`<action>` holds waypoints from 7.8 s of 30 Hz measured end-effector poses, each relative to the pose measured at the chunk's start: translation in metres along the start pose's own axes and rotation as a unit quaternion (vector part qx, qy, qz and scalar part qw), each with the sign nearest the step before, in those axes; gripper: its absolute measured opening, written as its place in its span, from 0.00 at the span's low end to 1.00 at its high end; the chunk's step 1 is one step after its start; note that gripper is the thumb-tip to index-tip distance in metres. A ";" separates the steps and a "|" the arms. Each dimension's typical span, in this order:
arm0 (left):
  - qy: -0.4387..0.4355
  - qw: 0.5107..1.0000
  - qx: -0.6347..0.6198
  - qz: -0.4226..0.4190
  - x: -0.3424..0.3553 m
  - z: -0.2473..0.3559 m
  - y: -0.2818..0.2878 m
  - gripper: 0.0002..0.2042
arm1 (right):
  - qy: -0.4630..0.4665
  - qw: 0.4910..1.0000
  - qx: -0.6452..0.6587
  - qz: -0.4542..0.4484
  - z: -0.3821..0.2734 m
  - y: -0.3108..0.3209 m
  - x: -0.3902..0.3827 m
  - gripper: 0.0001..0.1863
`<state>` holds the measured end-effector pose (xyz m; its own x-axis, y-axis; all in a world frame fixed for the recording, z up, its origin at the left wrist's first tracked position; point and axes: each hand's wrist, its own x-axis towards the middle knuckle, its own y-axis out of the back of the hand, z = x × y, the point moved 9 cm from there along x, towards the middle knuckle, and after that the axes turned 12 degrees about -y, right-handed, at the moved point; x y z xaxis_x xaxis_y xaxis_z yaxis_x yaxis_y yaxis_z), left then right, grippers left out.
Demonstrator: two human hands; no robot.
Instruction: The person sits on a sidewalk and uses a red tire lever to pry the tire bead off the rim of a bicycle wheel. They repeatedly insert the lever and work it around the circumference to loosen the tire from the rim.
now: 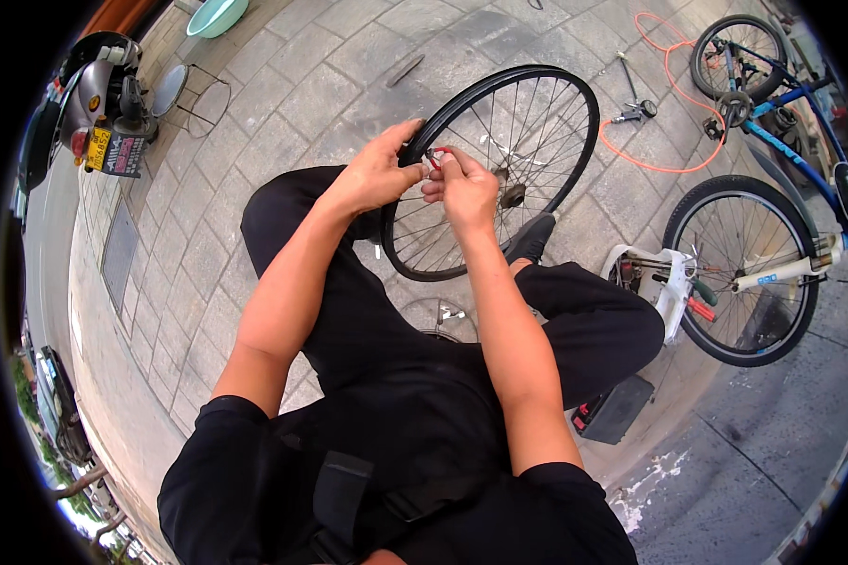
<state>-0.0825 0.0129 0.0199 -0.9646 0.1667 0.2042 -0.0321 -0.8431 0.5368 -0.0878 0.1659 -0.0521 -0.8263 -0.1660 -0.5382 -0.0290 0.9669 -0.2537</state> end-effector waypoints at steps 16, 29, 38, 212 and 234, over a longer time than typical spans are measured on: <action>-0.045 0.997 0.062 0.017 -0.001 0.025 0.004 0.30 | 0.038 0.994 -0.090 0.040 -0.012 -0.001 -0.020 0.17; -0.036 0.993 0.091 0.063 -0.004 0.033 -0.002 0.27 | -0.198 0.936 0.259 -0.133 0.030 -0.006 -0.005 0.10; -0.055 0.993 0.083 0.062 -0.006 0.041 -0.007 0.27 | -0.022 0.987 0.146 -0.057 0.017 0.004 -0.011 0.13; 0.048 0.988 0.144 0.025 0.013 0.039 -0.018 0.19 | -0.088 0.958 0.147 -0.230 0.005 -0.002 -0.024 0.23; 0.165 0.965 -0.201 -0.033 0.004 0.008 0.000 0.23 | 0.100 0.990 0.061 0.073 -0.036 -0.005 0.005 0.14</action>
<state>-0.0841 0.0177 0.0275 -0.9857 0.1103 -0.1273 -0.1308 -0.9775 0.1653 -0.1119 0.1677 -0.0242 -0.9115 0.0275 -0.4103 0.1572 0.9453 -0.2859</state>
